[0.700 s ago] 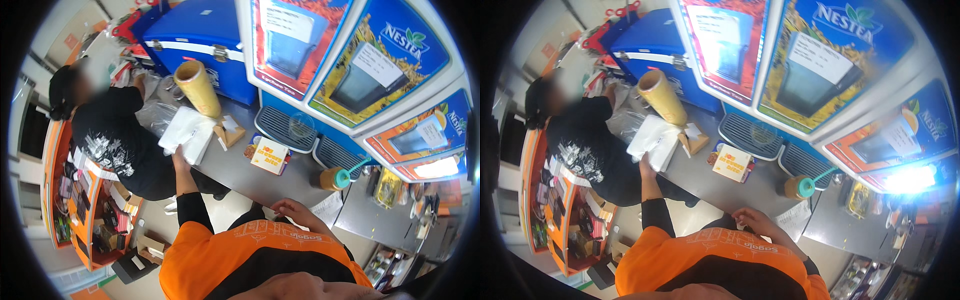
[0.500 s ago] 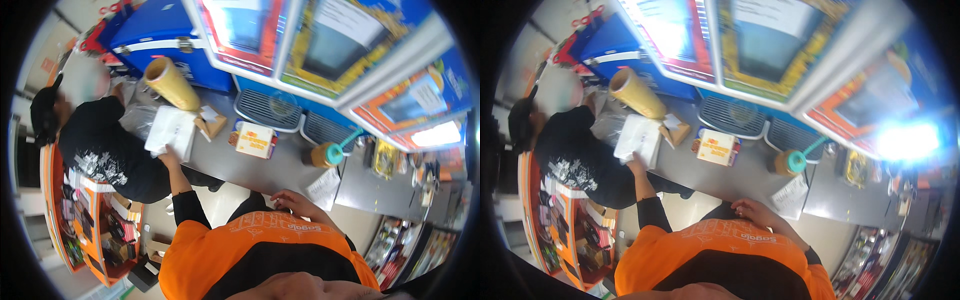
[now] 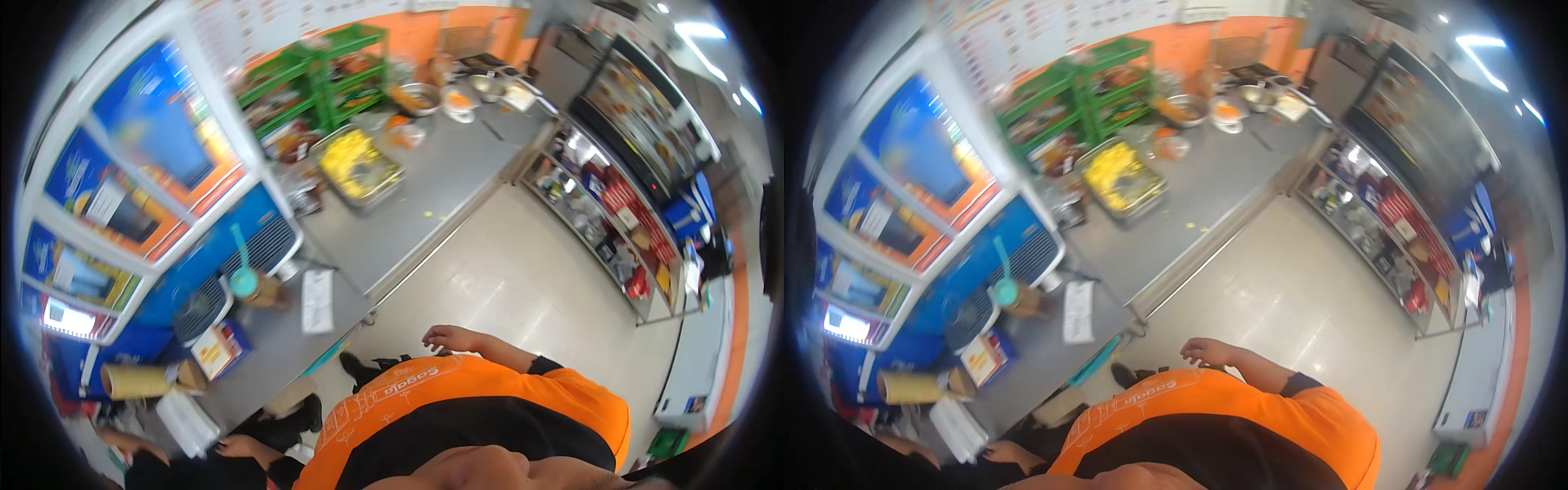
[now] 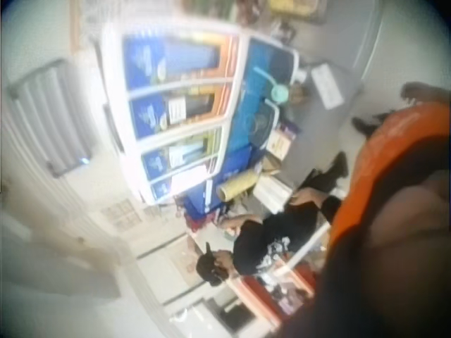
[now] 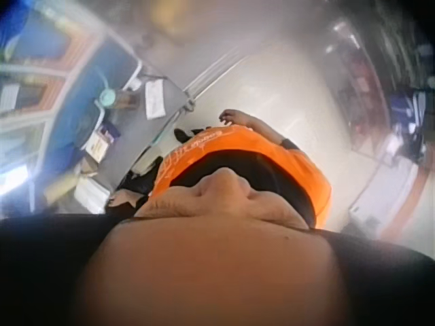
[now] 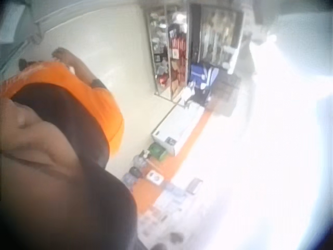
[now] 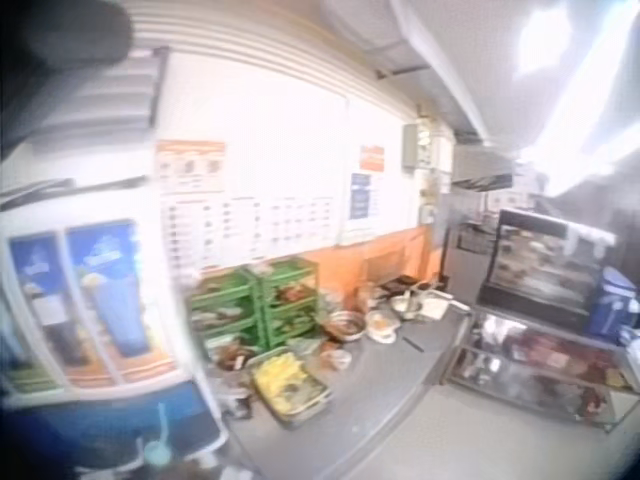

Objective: The person scoops cooked rice into a paper food container, then adds fried chicken pieces and scrambled eggs from metal trays. They handle printed order receipts, placing them on a warming cabinet, and retrieve napkins from a dispenser to complete the order.

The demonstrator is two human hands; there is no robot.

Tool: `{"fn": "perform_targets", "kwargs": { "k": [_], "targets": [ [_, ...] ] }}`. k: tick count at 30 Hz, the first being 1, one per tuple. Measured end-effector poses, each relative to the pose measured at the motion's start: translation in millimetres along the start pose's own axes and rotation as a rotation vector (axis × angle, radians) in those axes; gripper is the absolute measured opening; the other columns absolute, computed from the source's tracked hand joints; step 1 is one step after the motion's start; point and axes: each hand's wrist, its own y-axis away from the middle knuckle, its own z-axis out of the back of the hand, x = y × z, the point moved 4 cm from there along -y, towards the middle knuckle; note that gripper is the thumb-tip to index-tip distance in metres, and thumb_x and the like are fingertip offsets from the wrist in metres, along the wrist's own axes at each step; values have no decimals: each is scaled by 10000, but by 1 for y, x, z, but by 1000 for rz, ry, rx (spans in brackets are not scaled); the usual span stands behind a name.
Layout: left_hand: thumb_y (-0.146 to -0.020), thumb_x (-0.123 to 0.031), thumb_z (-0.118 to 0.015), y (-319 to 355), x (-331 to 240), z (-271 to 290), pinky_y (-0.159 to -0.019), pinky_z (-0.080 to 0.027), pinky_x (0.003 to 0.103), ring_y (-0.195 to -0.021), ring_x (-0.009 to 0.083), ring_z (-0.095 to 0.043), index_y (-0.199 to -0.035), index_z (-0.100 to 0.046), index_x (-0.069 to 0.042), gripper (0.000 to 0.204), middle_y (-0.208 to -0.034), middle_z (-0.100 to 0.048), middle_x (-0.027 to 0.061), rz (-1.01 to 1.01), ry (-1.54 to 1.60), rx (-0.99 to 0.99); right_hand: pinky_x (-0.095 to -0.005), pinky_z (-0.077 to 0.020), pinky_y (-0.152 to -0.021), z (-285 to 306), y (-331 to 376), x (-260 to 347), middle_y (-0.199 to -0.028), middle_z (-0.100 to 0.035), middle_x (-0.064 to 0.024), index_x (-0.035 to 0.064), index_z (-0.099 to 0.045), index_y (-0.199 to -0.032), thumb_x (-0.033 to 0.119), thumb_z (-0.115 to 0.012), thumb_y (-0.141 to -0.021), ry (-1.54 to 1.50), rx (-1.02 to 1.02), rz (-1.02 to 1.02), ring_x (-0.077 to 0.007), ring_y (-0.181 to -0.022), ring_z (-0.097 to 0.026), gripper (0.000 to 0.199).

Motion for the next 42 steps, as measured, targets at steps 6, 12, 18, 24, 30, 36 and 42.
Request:
{"fn": "perform_targets", "kwargs": {
  "k": [6,12,18,24,30,36,42],
  "targets": [
    [-1065,-323,-497,326,-62,-37,-1089,-467,508,-1329,431,-535,-1494,-406,41,569,-1432,-535,303,-559,-111,599,-364,-581,-901,112,119,-113,-1226,-650,-88,37,-594,-1289,260,-519,-1067,-217,-348,81,-208,-1100,-663,323],
    [-1054,-333,-515,617,-210,-85,-1099,-459,501,-1343,417,-529,-1504,-413,11,575,-1453,-533,274,-874,-114,1715,-388,-569,-936,239,230,-129,-1231,-652,-101,27,-599,-1259,246,-510,-1072,-407,-646,237,-217,-1074,-662,301],
    [-1043,-343,-534,791,-303,-105,-1108,-452,494,-1356,403,-523,-1513,-419,-18,583,-1473,-530,244,-1081,-501,2164,-395,-585,-911,372,268,-164,-1199,-675,-107,25,-608,-1247,224,-513,-1083,-565,-836,366,-224,-1050,-681,275],
    [-1032,-354,-552,966,-369,-151,-1117,-445,486,-1370,389,-517,-1522,-426,-48,592,-1493,-528,215,-1310,-883,2268,-439,-555,-871,450,266,-358,-1005,-746,-192,23,-716,-1075,419,-598,-985,-133,-1163,-172,-334,-963,-716,423],
    [-1020,-364,-570,1230,-550,-174,-1127,-437,479,-1383,375,-511,-1531,-433,-77,602,-1514,-525,185,-1879,-371,2172,-432,-577,-849,404,290,-467,-1065,-748,-142,20,-700,-1106,383,-537,-1037,-949,-1188,-456,-258,-959,-714,404],
    [-1018,-58,-595,1515,-906,102,-1214,-329,411,-1507,334,-362,-1591,-262,-22,664,-1615,-351,216,-1143,1106,2721,-428,-585,-836,472,307,-478,-1086,-731,-144,13,-667,-1136,343,-524,-1046,-1277,-1259,-387,-264,-960,-710,371],
    [-987,-170,-666,1599,-1121,329,-1140,-409,480,-1397,380,-471,-1596,-277,-130,723,-1508,-450,253,-1136,1610,2361,-424,-593,-824,625,337,-519,-1108,-715,-147,6,-634,-1167,303,-511,-1055,-1276,-1227,-332,-270,-962,-706,341]
  ]
}}
